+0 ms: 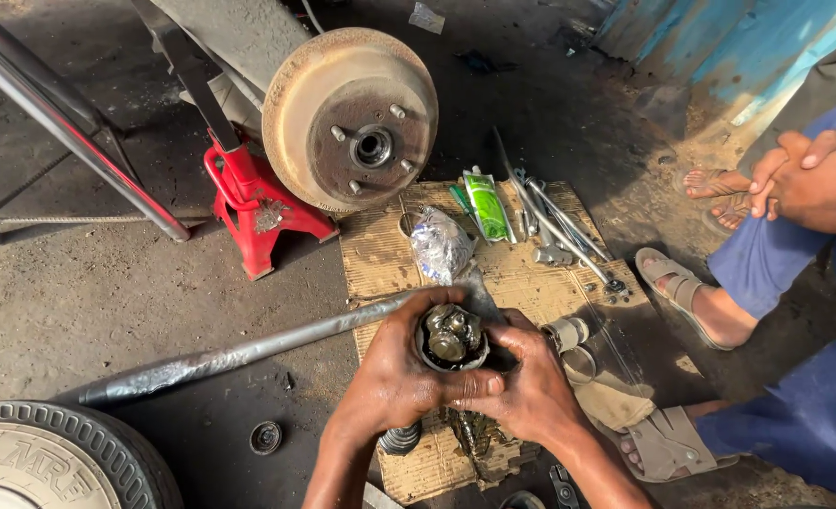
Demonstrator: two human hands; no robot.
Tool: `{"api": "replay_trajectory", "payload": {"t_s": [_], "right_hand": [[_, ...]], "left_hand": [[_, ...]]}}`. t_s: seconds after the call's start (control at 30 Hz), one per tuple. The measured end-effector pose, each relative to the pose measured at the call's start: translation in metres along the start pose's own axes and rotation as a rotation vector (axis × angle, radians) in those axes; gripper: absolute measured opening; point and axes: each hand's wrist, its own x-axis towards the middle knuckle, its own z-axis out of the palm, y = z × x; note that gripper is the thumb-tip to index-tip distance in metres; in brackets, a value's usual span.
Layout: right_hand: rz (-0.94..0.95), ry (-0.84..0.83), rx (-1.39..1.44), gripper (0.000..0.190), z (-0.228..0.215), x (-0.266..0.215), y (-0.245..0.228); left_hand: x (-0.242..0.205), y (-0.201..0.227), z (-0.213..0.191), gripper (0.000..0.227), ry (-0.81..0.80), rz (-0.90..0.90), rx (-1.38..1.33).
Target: Cleaning grease from a CV joint and its components during vehicle maintenance.
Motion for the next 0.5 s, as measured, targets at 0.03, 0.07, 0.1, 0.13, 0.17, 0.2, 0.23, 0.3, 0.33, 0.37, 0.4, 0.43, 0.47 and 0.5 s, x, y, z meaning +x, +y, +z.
{"api": "replay_trajectory", "payload": {"t_s": [0.03,0.07,0.1,0.13,0.17,0.2,0.23,0.3,0.33,0.37,0.4,0.43,0.47,0.5], "right_hand": [[-0.001,-0.002,0.000,0.074,0.001,0.001,-0.002],[-0.040,0.001,0.070,0.073,0.002,0.001,-0.003],[-0.079,0.003,0.141,0.071,0.003,0.002,-0.005],[-0.077,0.002,0.142,0.071,0.003,0.003,-0.008],[-0.043,-0.003,0.145,0.071,0.003,0.004,-0.010],[-0.007,-0.011,0.148,0.071,0.003,0.004,-0.012],[-0.003,-0.014,0.148,0.071,0.004,0.004,-0.009],[0.084,-0.131,0.279,0.085,0.002,0.009,-0.005],[0.086,-0.131,0.279,0.085,0.001,0.011,0.001],[0.118,-0.148,0.214,0.086,0.000,0.013,0.006],[0.151,-0.169,0.150,0.087,0.001,0.014,0.011],[0.155,-0.175,0.150,0.087,0.001,0.014,0.014],[0.178,-0.171,0.141,0.082,0.001,0.017,0.016],[0.202,-0.167,0.133,0.078,0.001,0.019,0.018]], "left_hand": [[0.001,-0.002,-0.001,0.108,0.002,-0.001,0.000],[0.002,-0.004,-0.002,0.099,0.023,0.013,-0.018],[0.002,-0.006,-0.003,0.090,0.043,0.026,-0.036],[0.004,-0.006,-0.006,0.090,0.043,0.024,-0.036],[0.005,-0.007,-0.008,0.087,0.033,0.039,-0.001],[0.005,-0.008,-0.010,0.085,0.024,0.051,0.032],[0.003,-0.010,-0.011,0.085,0.024,0.046,0.030],[0.003,-0.012,-0.016,0.085,0.020,0.081,0.038],[0.004,-0.011,-0.017,0.085,0.019,0.079,0.036],[0.005,-0.011,-0.018,0.084,0.025,0.065,0.004],[0.004,-0.011,-0.019,0.084,0.035,0.047,-0.028],[0.004,-0.015,-0.020,0.084,0.037,0.041,-0.030],[0.005,-0.017,-0.022,0.080,0.030,-0.011,-0.061],[0.006,-0.020,-0.024,0.077,0.024,-0.063,-0.092]]}}
